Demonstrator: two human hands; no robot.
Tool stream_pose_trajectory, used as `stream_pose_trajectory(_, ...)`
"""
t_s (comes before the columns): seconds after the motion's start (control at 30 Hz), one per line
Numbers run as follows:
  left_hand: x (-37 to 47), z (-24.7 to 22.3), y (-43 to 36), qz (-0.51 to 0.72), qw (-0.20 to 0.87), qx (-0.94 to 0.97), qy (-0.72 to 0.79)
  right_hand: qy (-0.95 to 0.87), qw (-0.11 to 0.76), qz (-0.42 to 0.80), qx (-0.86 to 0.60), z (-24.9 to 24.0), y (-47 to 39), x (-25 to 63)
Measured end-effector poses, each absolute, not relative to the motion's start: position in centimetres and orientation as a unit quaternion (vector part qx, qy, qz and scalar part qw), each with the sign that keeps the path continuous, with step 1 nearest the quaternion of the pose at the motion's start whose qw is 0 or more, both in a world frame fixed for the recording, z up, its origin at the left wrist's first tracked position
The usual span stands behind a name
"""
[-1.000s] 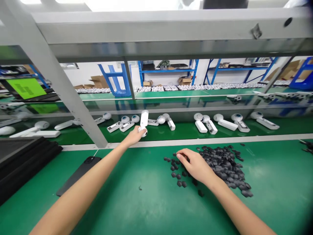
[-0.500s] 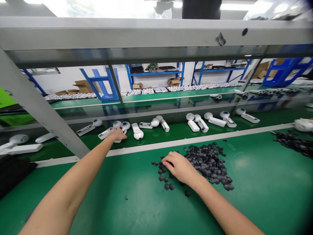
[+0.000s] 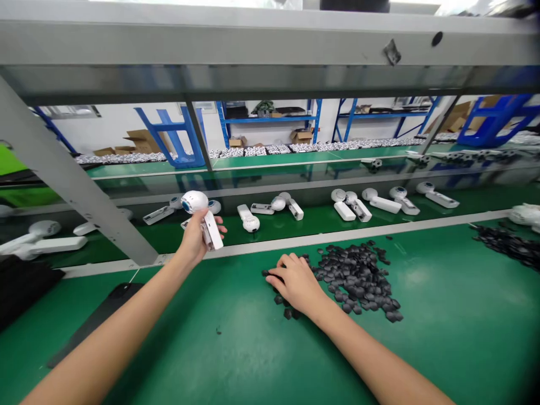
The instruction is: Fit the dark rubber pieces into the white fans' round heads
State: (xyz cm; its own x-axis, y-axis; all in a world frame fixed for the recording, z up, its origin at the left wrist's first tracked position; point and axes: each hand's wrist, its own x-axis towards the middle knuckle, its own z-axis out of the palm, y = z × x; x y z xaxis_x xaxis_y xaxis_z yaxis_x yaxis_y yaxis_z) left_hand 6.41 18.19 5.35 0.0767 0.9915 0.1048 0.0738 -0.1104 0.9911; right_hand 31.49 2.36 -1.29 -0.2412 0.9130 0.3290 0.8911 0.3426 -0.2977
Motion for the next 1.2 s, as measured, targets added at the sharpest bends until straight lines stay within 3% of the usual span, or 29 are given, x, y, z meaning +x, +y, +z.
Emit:
stream_pose_trajectory(0.1,6.7,6.1,13.8,0.521,0.572,0.515,0.369,-0.782,0.232,0.011,-0.578,-1.5,2.8,30.7)
stream_pose_trajectory(0.23,6.5,5.7,9.0,0.476,0.650,0.505,0.310,-0.778,0.256,0.022,-0.573,-1.2,2.3,30.9)
stream_pose_trajectory(0.43,6.3,2.9,4.9,0.404,0.684,0.481,0.370,-0.732,0.380,0.190,-0.533,-0.5,0.5,31.7)
stream_pose_trajectory(0.7,7.7,1.6,2.2,0.413,0.709,0.416,0.393,-0.642,0.389,0.399,-0.527,0.7,-1.1,30.4)
stream_pose_trajectory(0.97,7.8,0.9,3.1,0.404,0.710,0.389,0.426,-0.757,0.302,0.313,-0.487,1.6,-2.2,29.4)
stream_pose_trajectory(1.2,8.0,-0.1,2.8,0.353,0.692,0.479,0.409,-0.764,0.328,0.279,-0.480,0.7,-2.1,27.4)
